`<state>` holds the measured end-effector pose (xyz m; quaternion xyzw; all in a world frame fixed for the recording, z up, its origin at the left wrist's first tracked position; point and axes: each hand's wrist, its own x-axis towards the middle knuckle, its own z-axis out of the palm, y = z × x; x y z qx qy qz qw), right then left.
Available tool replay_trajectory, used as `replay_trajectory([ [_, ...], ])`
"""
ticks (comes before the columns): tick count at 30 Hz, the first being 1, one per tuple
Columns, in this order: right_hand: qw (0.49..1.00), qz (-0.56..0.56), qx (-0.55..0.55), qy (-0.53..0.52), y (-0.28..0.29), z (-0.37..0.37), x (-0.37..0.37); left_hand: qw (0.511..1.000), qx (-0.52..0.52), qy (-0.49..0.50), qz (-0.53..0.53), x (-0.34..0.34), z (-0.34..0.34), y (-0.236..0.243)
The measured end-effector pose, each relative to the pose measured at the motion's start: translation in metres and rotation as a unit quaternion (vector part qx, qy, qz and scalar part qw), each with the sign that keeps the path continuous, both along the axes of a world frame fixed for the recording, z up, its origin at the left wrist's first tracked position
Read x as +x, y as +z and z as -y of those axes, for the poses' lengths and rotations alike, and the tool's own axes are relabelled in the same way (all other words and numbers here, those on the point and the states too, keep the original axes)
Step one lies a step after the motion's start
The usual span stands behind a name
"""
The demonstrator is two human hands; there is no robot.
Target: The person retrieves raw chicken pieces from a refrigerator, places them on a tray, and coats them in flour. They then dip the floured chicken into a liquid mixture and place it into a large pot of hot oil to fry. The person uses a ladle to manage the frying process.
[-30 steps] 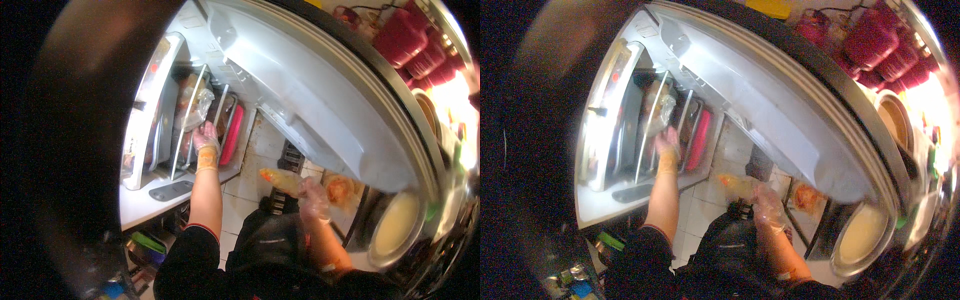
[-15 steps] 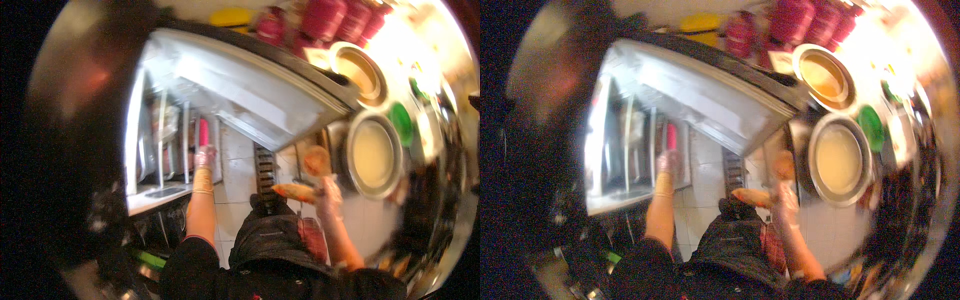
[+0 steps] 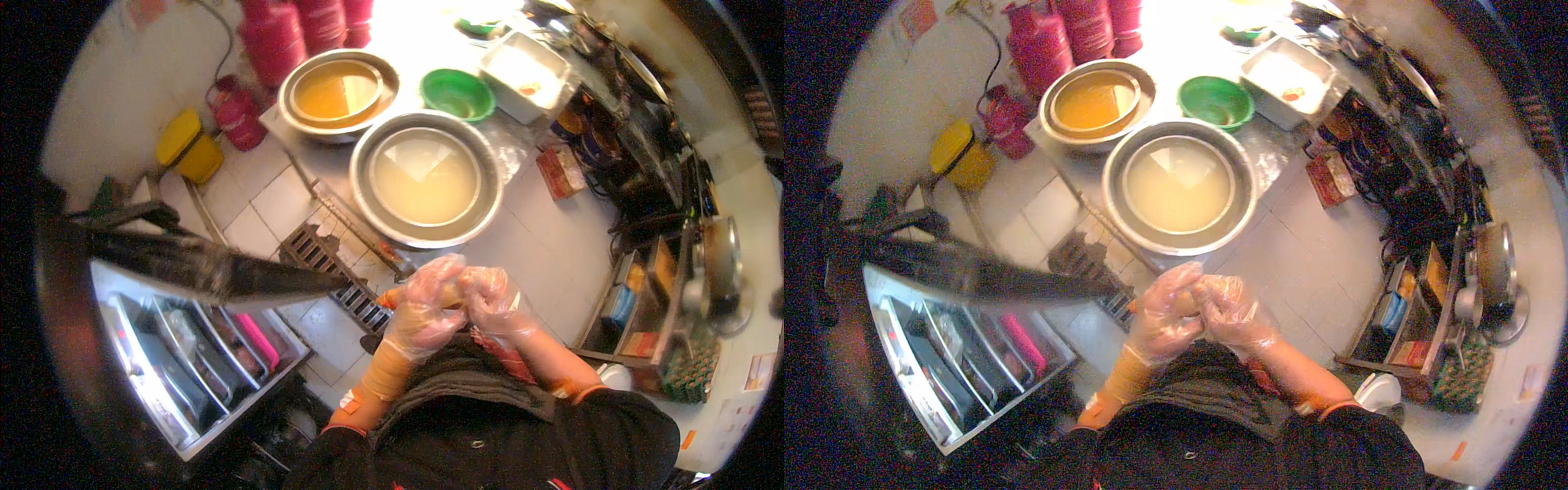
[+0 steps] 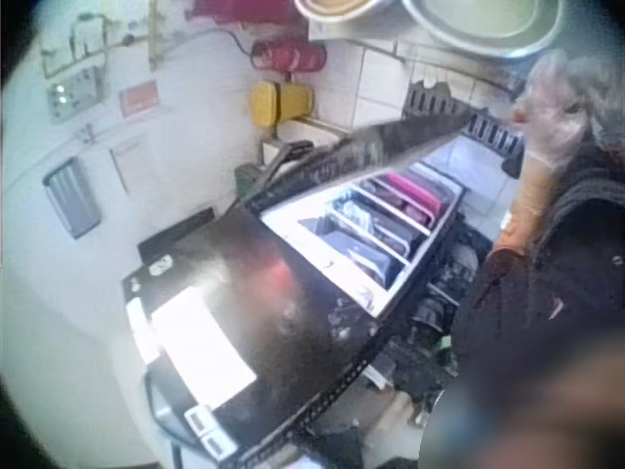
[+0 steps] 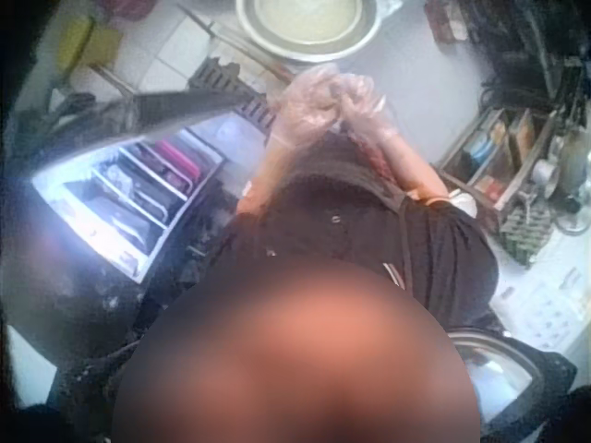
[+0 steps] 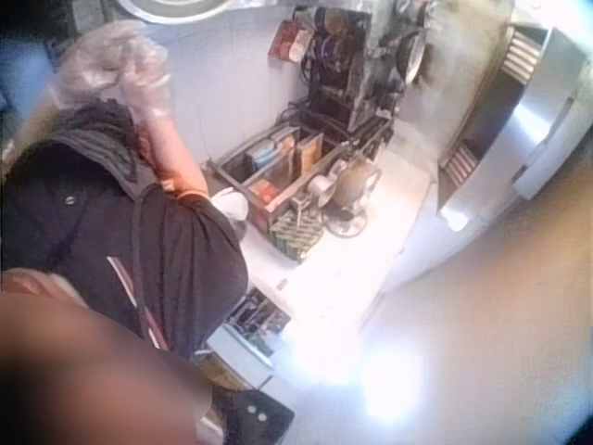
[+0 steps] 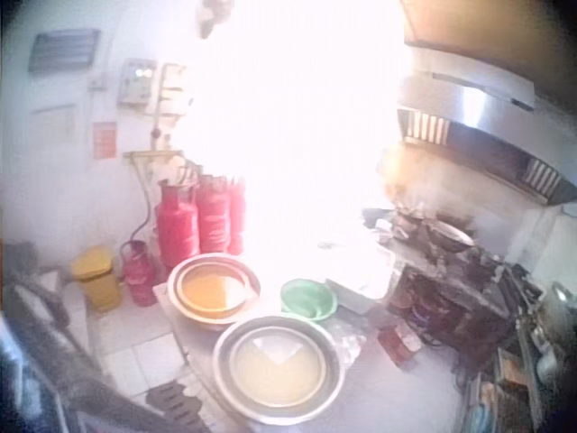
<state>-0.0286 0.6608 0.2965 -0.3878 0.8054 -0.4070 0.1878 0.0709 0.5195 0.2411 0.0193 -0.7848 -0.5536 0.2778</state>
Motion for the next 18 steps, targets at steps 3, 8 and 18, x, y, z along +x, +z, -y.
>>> replay_trajectory([
  [3,0.992,-0.106,-0.014,0.063,0.010,-0.047,-0.055,0.987,0.061,-0.130,0.070,-0.073,-0.045,0.009],
  [8,0.961,-0.241,-0.114,0.080,0.013,-0.124,-0.159,0.977,-0.054,-0.200,0.057,-0.192,-0.121,0.004],
  [18,0.899,-0.398,-0.168,-0.069,0.039,-0.161,-0.378,0.971,0.230,-0.053,0.027,-0.395,-0.146,0.021],
])
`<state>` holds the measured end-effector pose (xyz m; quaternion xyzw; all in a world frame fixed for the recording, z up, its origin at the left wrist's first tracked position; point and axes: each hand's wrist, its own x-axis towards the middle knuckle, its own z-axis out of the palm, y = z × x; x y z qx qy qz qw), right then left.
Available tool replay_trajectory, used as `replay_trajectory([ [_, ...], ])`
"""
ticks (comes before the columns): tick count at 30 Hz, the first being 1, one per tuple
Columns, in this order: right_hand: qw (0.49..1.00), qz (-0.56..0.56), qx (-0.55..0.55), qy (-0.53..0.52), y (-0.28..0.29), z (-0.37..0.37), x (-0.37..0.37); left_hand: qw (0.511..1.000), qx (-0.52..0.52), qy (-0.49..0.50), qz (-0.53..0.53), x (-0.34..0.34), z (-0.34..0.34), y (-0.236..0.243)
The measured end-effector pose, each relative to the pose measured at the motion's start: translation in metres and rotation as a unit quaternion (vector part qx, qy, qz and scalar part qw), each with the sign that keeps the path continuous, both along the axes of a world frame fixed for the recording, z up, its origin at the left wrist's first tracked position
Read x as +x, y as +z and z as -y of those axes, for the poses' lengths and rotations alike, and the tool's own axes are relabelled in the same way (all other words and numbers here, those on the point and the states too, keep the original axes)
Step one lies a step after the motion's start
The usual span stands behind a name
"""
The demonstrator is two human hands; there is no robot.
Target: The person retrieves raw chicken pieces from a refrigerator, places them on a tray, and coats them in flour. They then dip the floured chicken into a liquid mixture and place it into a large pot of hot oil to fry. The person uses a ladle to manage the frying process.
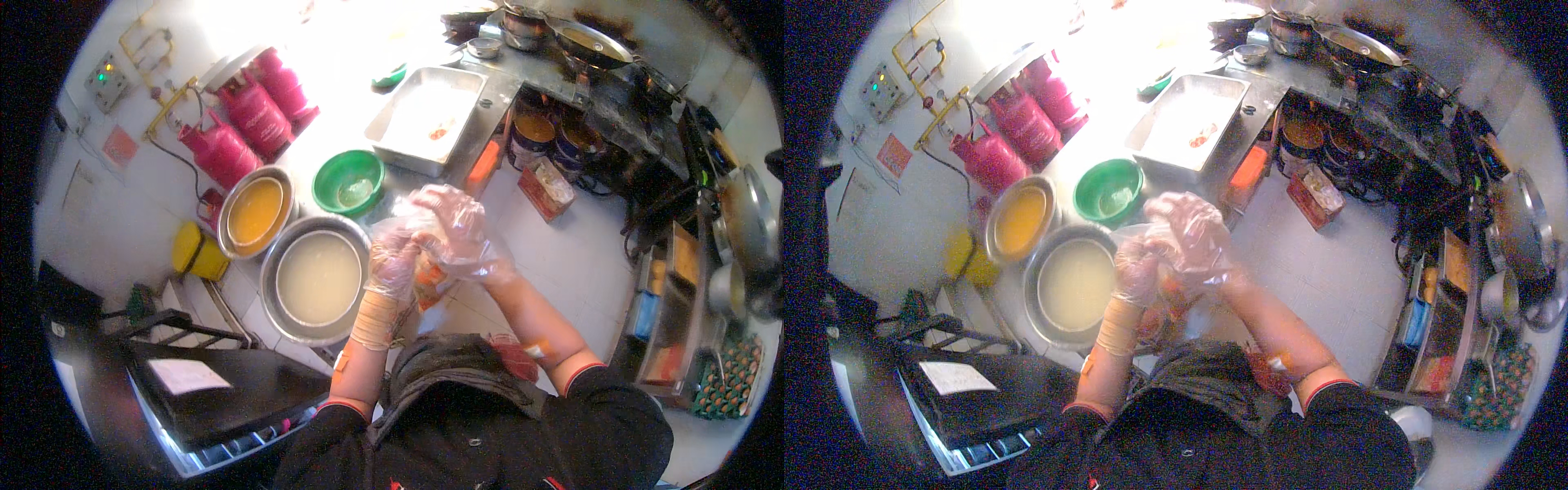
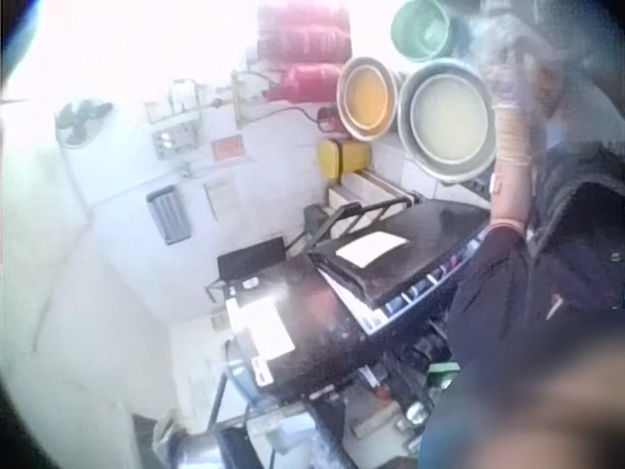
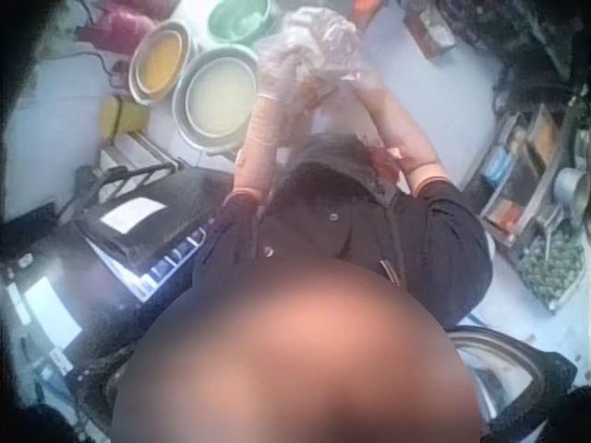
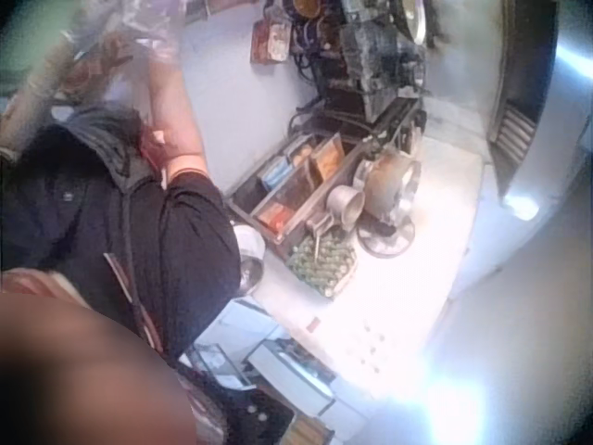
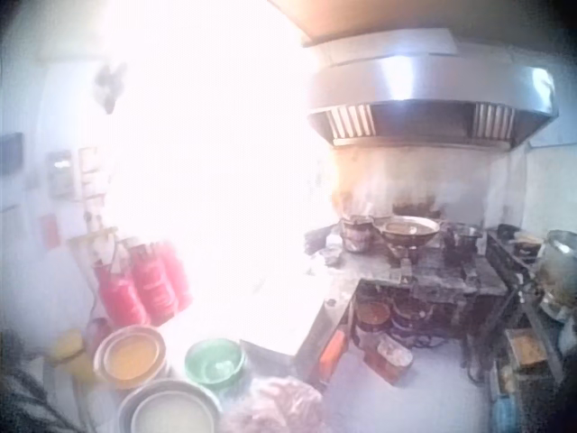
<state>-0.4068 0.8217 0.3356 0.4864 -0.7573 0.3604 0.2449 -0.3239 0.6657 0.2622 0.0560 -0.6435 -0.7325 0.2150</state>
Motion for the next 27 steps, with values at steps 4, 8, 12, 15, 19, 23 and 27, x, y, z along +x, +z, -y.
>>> replay_trajectory([
  [4,0.998,0.068,0.015,-0.012,-0.042,0.028,-0.113,0.998,0.043,0.039,-0.039,-0.069,0.041,-0.021],
  [8,0.984,0.108,0.112,0.083,-0.092,0.072,-0.198,0.985,-0.139,0.106,0.010,-0.113,0.098,-0.058],
  [12,0.970,0.045,0.209,0.117,-0.115,0.125,-0.229,0.982,-0.007,0.189,-0.002,-0.123,0.134,-0.062],
  [15,0.941,0.133,0.231,0.206,-0.107,0.145,-0.263,0.946,-0.175,0.271,0.024,-0.145,0.148,-0.020],
  [19,0.875,0.261,0.219,0.342,-0.090,0.169,-0.313,0.836,-0.521,0.141,0.099,-0.191,0.151,0.048],
  [23,0.830,0.279,0.248,0.414,-0.075,0.197,-0.368,0.808,-0.565,0.029,0.167,-0.257,0.157,0.049],
  [27,0.736,0.296,0.271,0.546,-0.075,0.236,-0.433,0.780,-0.569,0.119,0.230,-0.300,0.187,0.017],
])
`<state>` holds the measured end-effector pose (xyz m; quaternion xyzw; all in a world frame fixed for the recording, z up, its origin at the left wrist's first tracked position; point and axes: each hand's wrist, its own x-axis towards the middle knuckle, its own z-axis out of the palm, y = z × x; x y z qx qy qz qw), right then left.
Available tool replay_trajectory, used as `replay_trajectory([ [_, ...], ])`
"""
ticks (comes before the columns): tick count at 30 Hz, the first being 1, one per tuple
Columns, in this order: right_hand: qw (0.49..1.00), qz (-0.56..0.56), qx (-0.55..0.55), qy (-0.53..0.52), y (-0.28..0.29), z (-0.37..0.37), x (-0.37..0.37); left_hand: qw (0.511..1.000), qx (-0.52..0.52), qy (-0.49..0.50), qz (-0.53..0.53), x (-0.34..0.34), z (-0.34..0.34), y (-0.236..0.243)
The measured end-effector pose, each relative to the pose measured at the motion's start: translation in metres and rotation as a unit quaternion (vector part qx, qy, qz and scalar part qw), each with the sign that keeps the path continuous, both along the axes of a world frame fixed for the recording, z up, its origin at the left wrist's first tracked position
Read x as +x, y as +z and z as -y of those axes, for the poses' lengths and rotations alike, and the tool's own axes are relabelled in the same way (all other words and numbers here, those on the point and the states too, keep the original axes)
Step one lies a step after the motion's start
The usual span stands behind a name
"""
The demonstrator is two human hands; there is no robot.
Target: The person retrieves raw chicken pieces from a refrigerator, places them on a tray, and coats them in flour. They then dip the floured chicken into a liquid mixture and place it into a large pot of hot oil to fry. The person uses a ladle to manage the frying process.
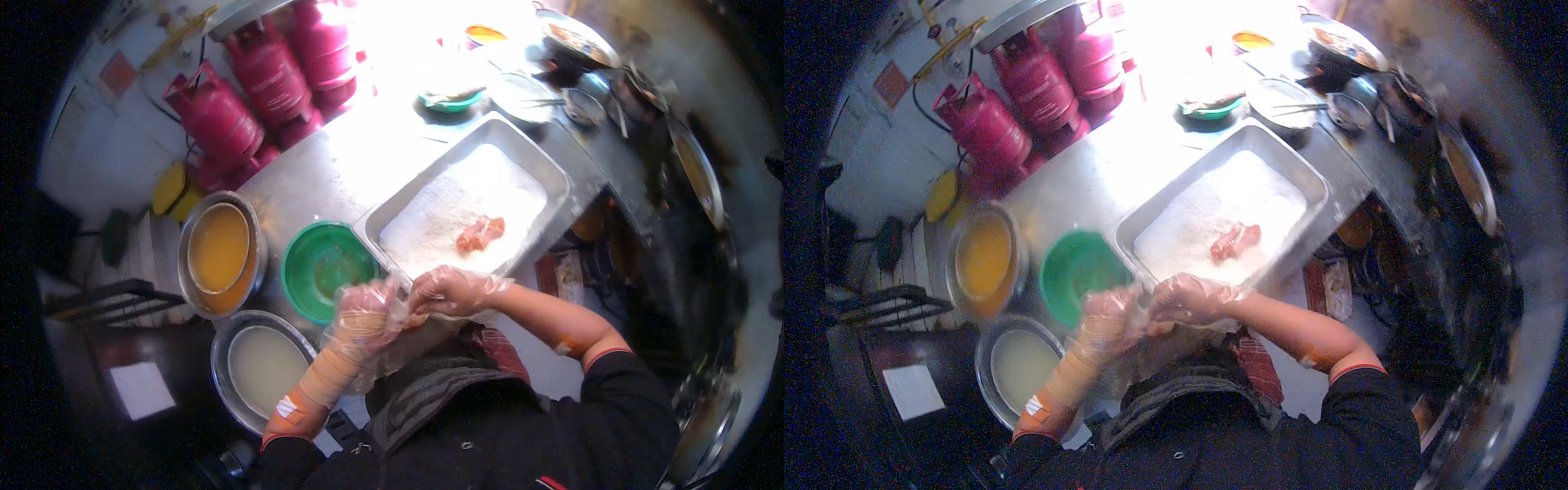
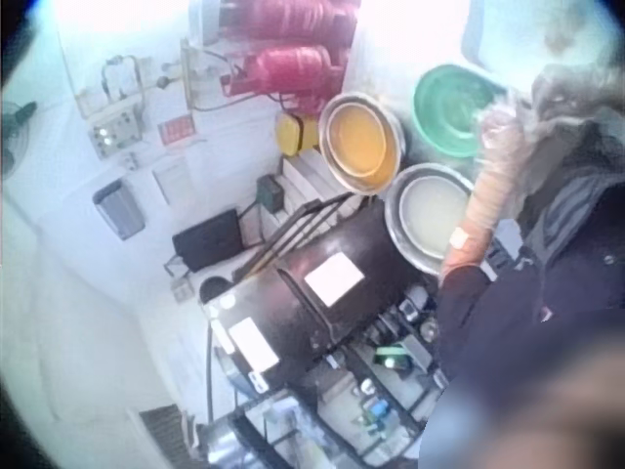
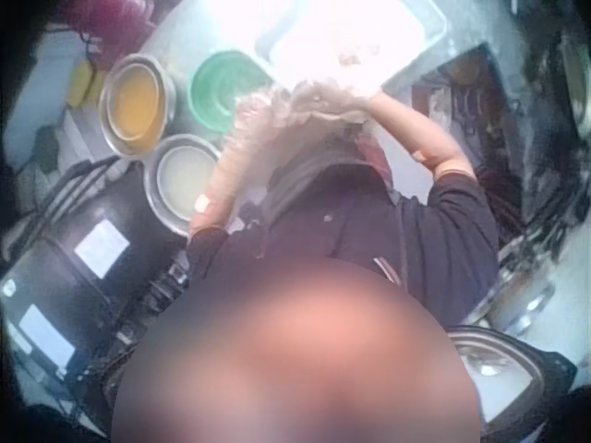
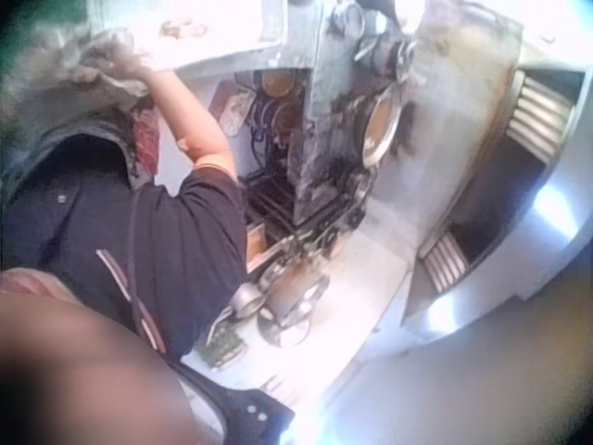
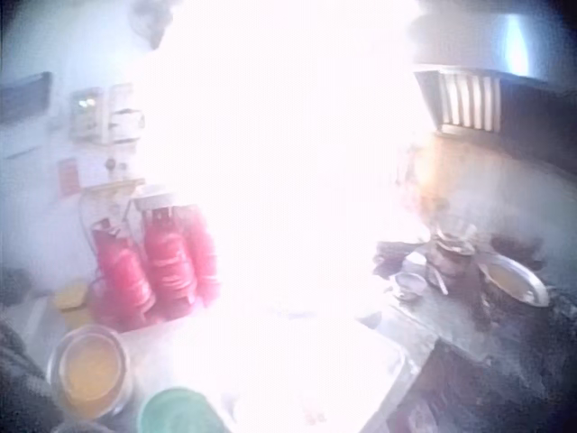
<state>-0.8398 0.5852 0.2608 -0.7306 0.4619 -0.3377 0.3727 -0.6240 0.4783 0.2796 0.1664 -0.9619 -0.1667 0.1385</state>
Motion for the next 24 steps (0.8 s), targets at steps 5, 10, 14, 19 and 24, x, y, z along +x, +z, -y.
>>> replay_trajectory([
  [5,0.959,-0.228,-0.100,-0.134,-0.004,0.100,-0.205,0.982,0.187,0.023,0.026,-0.026,0.013,-0.007],
  [10,0.819,-0.497,0.212,-0.192,-0.031,0.190,-0.401,0.863,0.407,0.297,-0.045,-0.028,-0.006,-0.001],
  [14,0.855,-0.430,0.222,-0.188,-0.067,0.192,-0.450,0.835,0.263,0.482,0.029,-0.027,-0.024,-0.008],
  [19,0.767,-0.514,0.375,0.080,-0.089,0.217,-0.483,0.716,0.304,0.621,-0.097,-0.043,-0.053,-0.017],
  [24,0.701,-0.577,0.377,0.182,-0.127,0.246,-0.469,0.632,0.300,0.693,-0.174,-0.051,-0.058,-0.019],
])
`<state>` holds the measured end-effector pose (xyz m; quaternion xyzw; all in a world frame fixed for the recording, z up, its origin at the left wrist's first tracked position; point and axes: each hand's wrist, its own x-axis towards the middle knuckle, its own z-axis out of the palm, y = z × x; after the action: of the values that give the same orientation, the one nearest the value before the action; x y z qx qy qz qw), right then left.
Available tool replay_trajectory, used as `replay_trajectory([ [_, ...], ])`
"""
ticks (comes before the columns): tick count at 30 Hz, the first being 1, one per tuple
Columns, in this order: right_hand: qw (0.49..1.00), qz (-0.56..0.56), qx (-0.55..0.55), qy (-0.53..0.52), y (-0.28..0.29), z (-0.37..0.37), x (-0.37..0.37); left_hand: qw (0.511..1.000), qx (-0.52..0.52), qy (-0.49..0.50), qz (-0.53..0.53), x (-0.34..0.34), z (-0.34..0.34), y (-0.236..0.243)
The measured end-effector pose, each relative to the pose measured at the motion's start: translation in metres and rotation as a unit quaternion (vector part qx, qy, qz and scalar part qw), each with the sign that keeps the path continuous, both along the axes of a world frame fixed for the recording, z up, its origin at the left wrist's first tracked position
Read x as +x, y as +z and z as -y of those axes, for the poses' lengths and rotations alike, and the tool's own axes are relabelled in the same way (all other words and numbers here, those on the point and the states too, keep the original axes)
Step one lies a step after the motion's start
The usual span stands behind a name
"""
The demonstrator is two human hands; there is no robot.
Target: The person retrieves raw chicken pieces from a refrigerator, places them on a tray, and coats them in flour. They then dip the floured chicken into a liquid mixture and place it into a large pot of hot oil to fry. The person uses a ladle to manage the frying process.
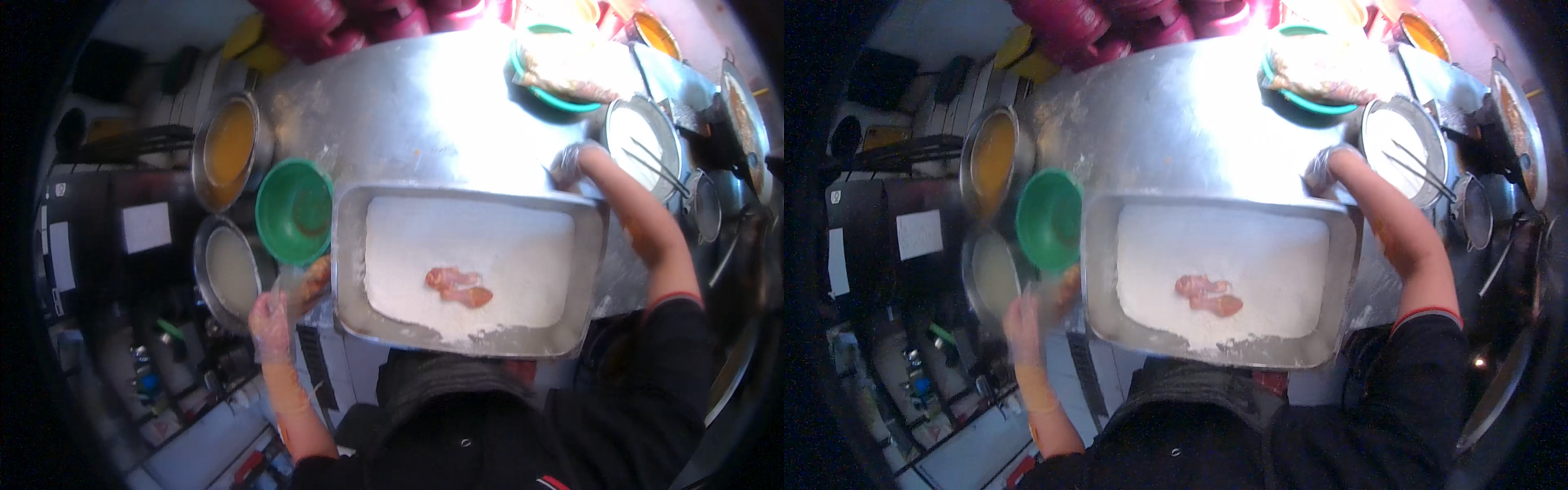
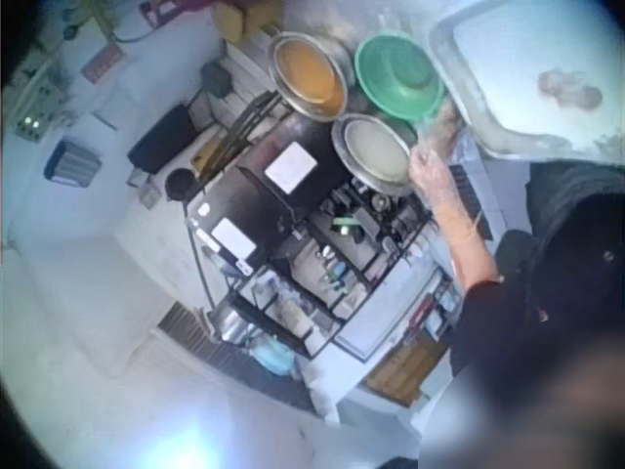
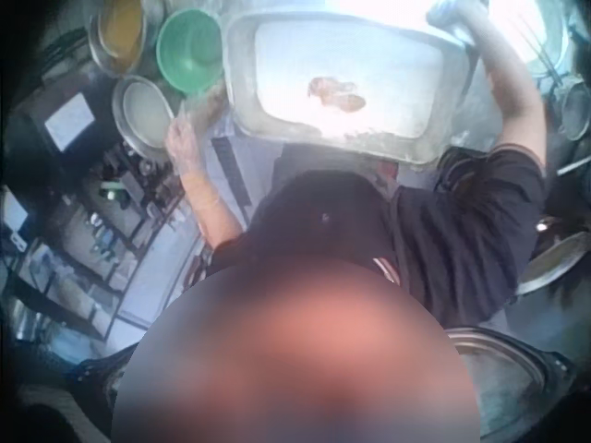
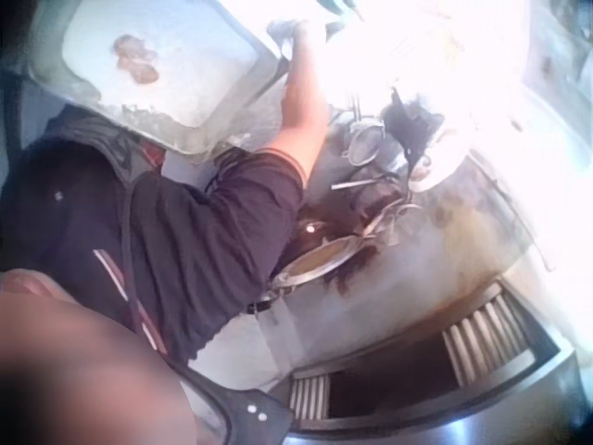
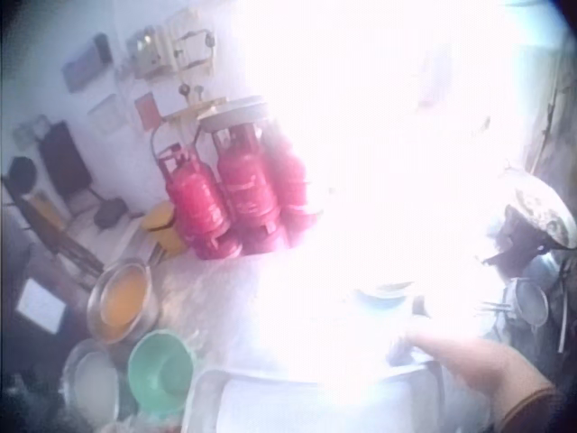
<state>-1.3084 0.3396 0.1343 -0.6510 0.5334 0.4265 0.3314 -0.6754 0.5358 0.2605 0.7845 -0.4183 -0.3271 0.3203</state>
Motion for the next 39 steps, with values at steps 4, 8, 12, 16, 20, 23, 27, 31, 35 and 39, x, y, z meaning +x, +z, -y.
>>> replay_trajectory([
  [4,0.998,0.029,0.010,0.058,-0.017,-0.002,0.003,0.997,0.041,0.026,0.067,0.000,0.006,0.000],
  [8,0.994,-0.008,-0.100,-0.052,-0.017,-0.012,-0.005,0.997,0.024,0.063,0.036,0.000,0.007,0.005],
  [12,0.951,0.065,-0.262,-0.149,0.008,-0.017,-0.006,1.000,0.006,0.019,0.022,0.017,0.014,0.006],
  [16,0.887,0.132,-0.437,-0.076,0.067,-0.041,0.013,0.993,-0.003,-0.075,0.090,0.055,0.027,-0.002],
  [20,0.802,0.233,-0.543,-0.080,0.121,-0.127,0.087,0.994,-0.003,-0.099,0.041,0.085,0.030,-0.012],
  [23,0.858,0.208,-0.468,-0.036,0.151,-0.200,0.167,0.992,-0.030,-0.118,-0.033,0.094,0.029,-0.018],
  [27,0.856,0.199,-0.477,0.006,0.143,-0.284,0.310,0.970,-0.074,-0.168,-0.159,0.101,0.030,-0.034],
  [31,0.849,0.208,-0.485,-0.033,0.131,-0.327,0.394,0.931,-0.120,-0.248,-0.240,0.111,0.031,-0.052],
  [35,0.844,0.175,-0.497,-0.100,0.126,-0.356,0.444,0.920,-0.078,-0.279,-0.264,0.110,0.030,-0.046],
  [39,0.846,0.172,-0.479,-0.158,0.137,-0.357,0.495,0.902,-0.024,-0.310,-0.299,0.090,0.007,-0.029],
])
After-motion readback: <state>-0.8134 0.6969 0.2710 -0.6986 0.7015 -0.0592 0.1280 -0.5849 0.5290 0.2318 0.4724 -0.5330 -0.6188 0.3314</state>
